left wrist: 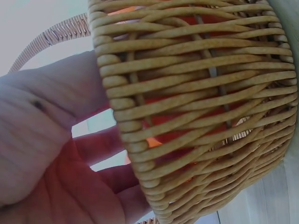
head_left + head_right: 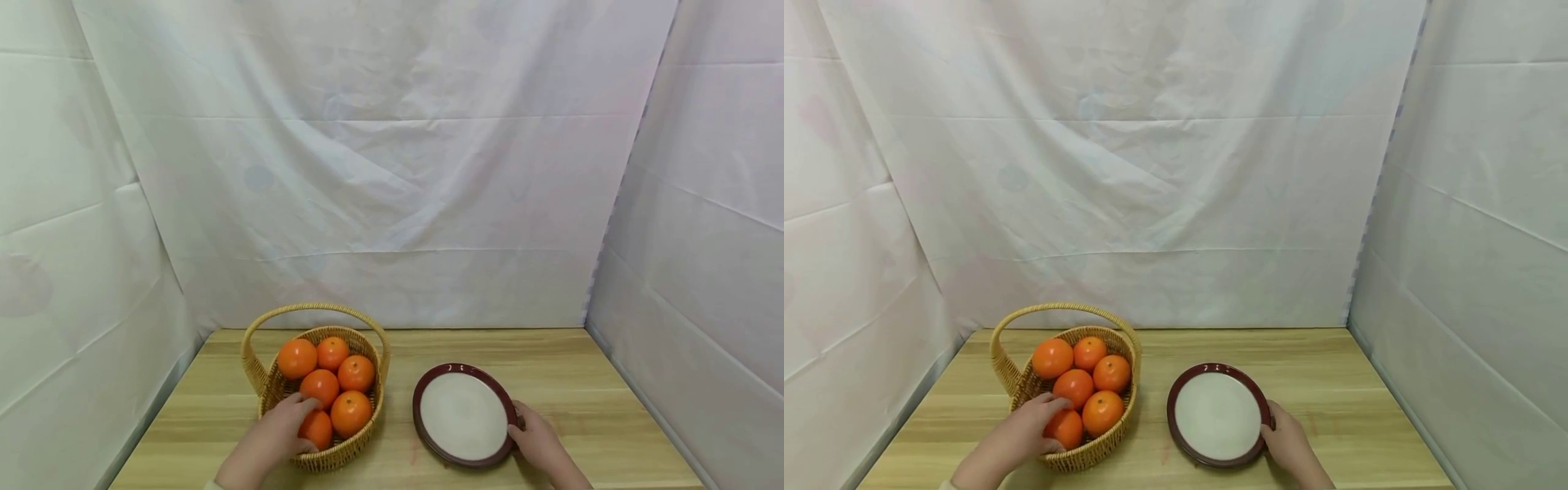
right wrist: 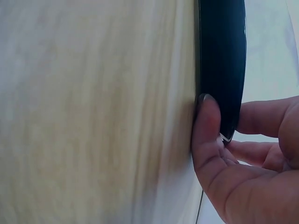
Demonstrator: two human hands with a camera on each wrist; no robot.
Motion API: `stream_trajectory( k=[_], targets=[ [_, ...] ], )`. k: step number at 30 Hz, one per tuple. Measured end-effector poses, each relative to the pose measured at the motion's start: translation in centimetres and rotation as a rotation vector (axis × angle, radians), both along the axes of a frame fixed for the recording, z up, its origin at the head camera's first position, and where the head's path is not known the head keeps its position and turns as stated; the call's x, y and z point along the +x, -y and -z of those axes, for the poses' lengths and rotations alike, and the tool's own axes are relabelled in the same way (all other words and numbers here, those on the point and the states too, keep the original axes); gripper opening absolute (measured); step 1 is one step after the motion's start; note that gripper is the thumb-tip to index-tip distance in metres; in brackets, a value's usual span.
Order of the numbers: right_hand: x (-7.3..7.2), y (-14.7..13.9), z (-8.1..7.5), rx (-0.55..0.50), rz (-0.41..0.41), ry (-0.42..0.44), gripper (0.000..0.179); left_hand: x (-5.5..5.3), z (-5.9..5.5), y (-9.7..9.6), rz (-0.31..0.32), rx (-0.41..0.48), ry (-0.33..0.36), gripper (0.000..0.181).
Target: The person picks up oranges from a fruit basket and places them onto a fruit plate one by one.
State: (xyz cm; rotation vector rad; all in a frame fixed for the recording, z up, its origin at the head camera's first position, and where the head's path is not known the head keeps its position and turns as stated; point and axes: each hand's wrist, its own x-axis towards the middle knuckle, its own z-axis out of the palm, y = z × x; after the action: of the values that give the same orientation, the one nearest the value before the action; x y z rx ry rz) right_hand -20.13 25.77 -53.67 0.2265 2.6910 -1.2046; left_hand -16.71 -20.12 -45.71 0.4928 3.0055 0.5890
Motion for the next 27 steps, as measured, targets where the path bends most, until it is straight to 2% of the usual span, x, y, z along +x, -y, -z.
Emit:
stream_trajectory(
  k=[3,12,20,27],
  targets=[
    [0.07,0.02,0.06,-0.001,-0.007,0.003,0.056,-0.09,0.04,-0.02,-0.015,0.004,0.036,0.059],
    [-0.03,0.13,0.21,-0.021,0.002,0.002,0.055,-0.3,-0.03,0.17,-0.002,-0.001,0.068,0.06],
    [0.03,0.0,0.46,-0.075,0.011,-0.032,0.051,-0.48,-0.14,0.19,0.036,-0.014,0.035,0.062],
    [-0.09,0.03,0.54,-0.089,0.018,-0.017,0.05,-0.45,-0.16,0.16,0.027,-0.011,0.046,0.062]
  ],
)
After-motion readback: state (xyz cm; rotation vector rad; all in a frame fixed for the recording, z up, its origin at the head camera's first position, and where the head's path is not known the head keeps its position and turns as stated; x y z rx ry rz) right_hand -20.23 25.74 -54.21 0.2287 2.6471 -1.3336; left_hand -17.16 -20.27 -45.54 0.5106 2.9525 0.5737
